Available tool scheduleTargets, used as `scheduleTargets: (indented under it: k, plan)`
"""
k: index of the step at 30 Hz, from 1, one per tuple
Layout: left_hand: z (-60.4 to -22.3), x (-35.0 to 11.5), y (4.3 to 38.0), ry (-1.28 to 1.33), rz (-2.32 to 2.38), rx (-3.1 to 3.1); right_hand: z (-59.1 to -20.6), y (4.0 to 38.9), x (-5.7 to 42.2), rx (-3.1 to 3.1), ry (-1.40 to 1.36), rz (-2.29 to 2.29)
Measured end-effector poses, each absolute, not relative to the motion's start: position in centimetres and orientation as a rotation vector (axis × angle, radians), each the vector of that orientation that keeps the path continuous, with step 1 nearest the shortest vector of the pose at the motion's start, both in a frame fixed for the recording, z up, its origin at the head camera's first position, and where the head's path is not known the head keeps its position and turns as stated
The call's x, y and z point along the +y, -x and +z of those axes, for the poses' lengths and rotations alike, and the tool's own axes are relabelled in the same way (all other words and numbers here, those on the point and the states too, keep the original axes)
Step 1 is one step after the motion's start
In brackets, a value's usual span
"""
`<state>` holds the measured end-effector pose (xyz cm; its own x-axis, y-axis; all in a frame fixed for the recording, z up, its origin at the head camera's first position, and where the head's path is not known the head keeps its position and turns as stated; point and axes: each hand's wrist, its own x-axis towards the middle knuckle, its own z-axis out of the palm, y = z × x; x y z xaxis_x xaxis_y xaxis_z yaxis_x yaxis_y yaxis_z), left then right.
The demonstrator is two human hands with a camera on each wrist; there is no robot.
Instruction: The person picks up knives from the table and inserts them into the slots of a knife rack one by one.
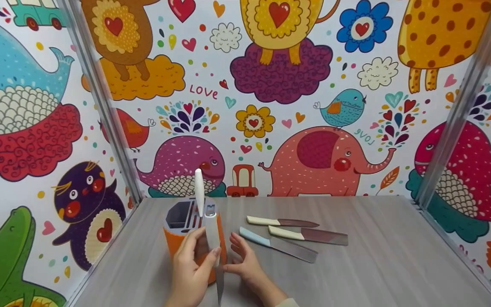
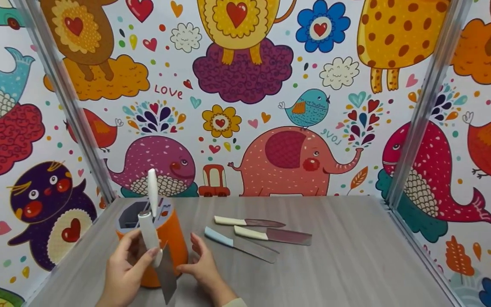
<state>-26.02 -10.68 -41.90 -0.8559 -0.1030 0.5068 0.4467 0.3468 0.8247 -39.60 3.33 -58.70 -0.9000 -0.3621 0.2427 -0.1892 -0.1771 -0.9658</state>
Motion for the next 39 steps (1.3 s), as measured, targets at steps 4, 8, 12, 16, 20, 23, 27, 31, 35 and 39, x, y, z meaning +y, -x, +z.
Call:
scheduleTargets:
  k: [4,8,12,16,20,23,27,31,35,39]
  plan:
    - [-41.4,-10.9,26.1,0.284,-1.568,-2.084,-58.6,39.8,3.0,1.963,0.664,-2.185]
    - [-40.9,-11.2,25.9,0.247,-1.571,-2.023,-58.3,39.6,2.1,1.994,0.658,-2.106]
    - [-39.8,-11.4,25.8,0.237,-1.537,-1.941,-58.1,39.4,1.2,2.039,0.636,-2.082]
    - [-38.5,-11.6,25.8,0.273,-1.451,-1.848,-57.9,39.3,0.7,2.099,0.637,-2.079]
    - [-37.3,-11.6,25.8,0.295,-1.399,-1.779,-57.9,39.3,0.7,2.140,0.630,-2.051]
    - [-36.5,-11.6,25.9,0.296,-1.369,-1.756,-57.9,39.3,0.7,2.151,0.632,-2.046]
    - [-35.5,-11.7,25.9,0.281,-1.327,-1.760,-58.0,39.4,0.7,2.147,0.647,-2.045]
    - [-34.2,-11.9,26.1,0.264,-1.335,-1.791,-57.9,39.4,0.7,2.146,0.642,-2.034]
    - [-33.0,-12.1,26.5,0.273,-1.397,-1.772,-57.9,39.4,0.8,2.149,0.630,-2.025]
    - [-31.8,-12.1,27.1,0.275,-1.448,-1.686,-58.0,39.4,1.1,2.157,0.643,-2.024]
